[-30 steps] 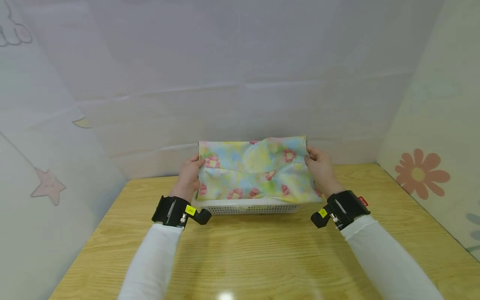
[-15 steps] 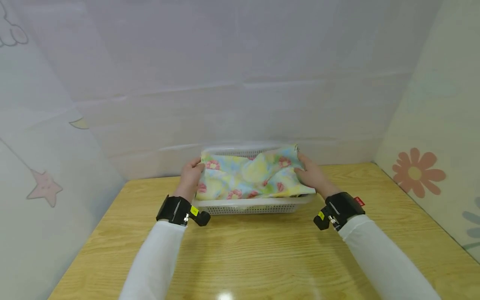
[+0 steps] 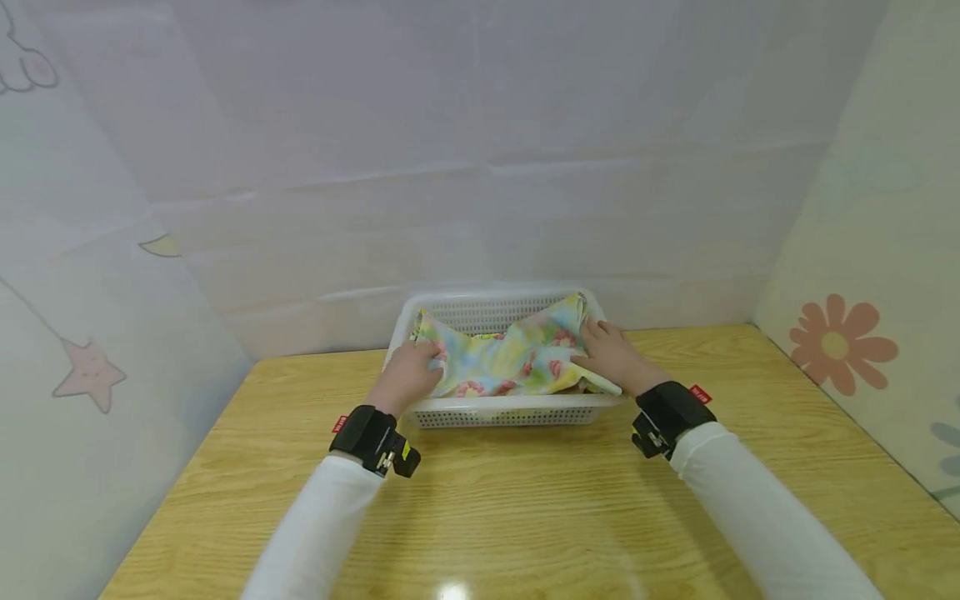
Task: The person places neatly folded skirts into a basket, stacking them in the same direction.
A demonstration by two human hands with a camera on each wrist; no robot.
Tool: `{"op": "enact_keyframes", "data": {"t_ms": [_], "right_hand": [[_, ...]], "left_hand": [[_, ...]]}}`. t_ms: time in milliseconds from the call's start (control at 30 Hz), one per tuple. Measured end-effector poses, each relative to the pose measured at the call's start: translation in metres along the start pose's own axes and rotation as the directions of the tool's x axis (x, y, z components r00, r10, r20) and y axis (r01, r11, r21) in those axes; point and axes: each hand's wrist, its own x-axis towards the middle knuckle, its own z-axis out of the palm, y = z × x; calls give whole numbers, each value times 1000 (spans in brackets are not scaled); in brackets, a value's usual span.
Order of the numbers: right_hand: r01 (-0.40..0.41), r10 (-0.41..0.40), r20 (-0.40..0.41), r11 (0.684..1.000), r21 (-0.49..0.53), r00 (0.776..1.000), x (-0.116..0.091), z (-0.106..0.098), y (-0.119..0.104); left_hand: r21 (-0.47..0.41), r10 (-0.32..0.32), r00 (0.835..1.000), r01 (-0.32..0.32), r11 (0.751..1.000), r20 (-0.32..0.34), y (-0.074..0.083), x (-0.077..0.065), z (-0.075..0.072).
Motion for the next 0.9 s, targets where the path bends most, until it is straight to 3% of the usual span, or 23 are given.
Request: {"op": "enact_keyframes", "data": {"t_ms": [200,300,400,567,733,800,900], "right_hand": [[-4,3,-10,986,-166,1000,-4,0,-11],[10,-10,4,977,-212,1000,-6,-2,-15],[6,-7,-6,978,-206,1000,-4,-2,-13],[-33,38,-89,998,61,995,-6,2,-7],[36,39,-198,931,362,979,-31,1,2],[54,44,-229,913,405,972,-47,3,5],[81,37,-289,920,384,957,-69,12,10]], "left_hand": [[268,-58,997,40,962,60,10,-5,-1],[311,-80,993,48,949,90,12,-6,-4],[301,-80,992,48,952,94,10,-5,-4],[193,-34,999,25,981,43,6,-10,-2],[113,32,997,-25,993,-66,2,-28,2],[114,69,991,-55,992,-118,3,-36,5],[109,107,975,-87,990,-193,4,-48,11]]}}
